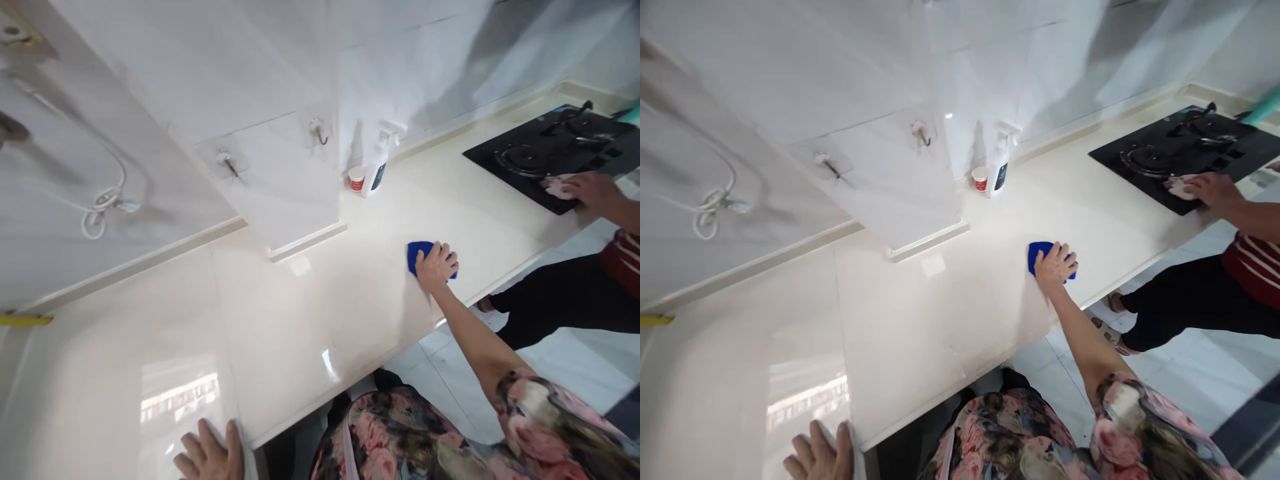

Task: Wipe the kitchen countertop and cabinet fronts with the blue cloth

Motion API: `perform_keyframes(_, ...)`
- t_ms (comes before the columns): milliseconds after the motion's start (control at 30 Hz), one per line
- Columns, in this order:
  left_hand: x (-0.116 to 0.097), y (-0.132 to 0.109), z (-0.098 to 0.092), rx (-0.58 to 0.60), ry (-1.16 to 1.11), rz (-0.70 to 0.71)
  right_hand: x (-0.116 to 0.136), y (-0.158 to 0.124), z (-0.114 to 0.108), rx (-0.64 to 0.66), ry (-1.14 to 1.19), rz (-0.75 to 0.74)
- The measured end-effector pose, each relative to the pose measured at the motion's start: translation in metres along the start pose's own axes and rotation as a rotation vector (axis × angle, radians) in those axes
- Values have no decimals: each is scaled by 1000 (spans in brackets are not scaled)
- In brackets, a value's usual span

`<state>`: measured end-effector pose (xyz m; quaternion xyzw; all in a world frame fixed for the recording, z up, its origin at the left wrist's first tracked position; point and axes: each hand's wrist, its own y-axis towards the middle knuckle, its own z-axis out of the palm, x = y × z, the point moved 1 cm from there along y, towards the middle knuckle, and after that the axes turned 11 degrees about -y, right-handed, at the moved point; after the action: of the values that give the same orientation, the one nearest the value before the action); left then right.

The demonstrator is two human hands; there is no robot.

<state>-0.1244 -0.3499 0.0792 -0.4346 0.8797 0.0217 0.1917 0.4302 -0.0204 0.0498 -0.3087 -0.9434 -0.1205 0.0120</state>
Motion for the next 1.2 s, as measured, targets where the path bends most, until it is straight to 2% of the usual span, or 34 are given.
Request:
perform_keyframes(67, -5, -3, 6, -48, 13, 13, 55, -14, -1, 54, 27, -58)
perform_keyframes(133, -8, -5, 9, -68, 5, 12, 117, -46, -1, 110, 64, -227)
perform_keyframes(233, -7, -7, 10, -70, 1, -5, 201, -124, -9, 196, 182, -531)
perform_keyframes(333, -4, -8, 11, -76, 10, -5, 252, -220, -31, 306, 289, -835)
perform_keyframes(400, -3, -7, 12, -77, 9, -8, 260, -280, -51, 368, 330, -1045)
perform_keyframes(467, -3, -7, 13, -74, 2, -21, 251, -327, -70, 399, 383, -1266)
perform_keyframes(533, -5, -7, 12, -79, -3, -34, 230, -355, -83, 391, 434, -1453)
perform_keyframes(600, -7, -6, 12, -87, -7, -34, 204, -362, -86, 373, 470, -1545)
perform_keyframes(667, -10, -6, 12, -89, -15, -30, 178, -351, -80, 360, 487, -1536)
perform_keyframes(767, -12, -6, 13, -89, -15, -32, 138, -309, -61, 352, 478, -1386)
perform_keyframes(900, -8, -6, 15, -90, 4, -30, 69, -224, -35, 285, 342, -1006)
perform_keyframes(1100, -2, -4, 14, -110, 7, -10, -64, -86, -9, 31, 8, -367)
perform_keyframes(1200, -3, 0, 14, -134, 37, 14, -102, -38, -2, -105, -98, -142)
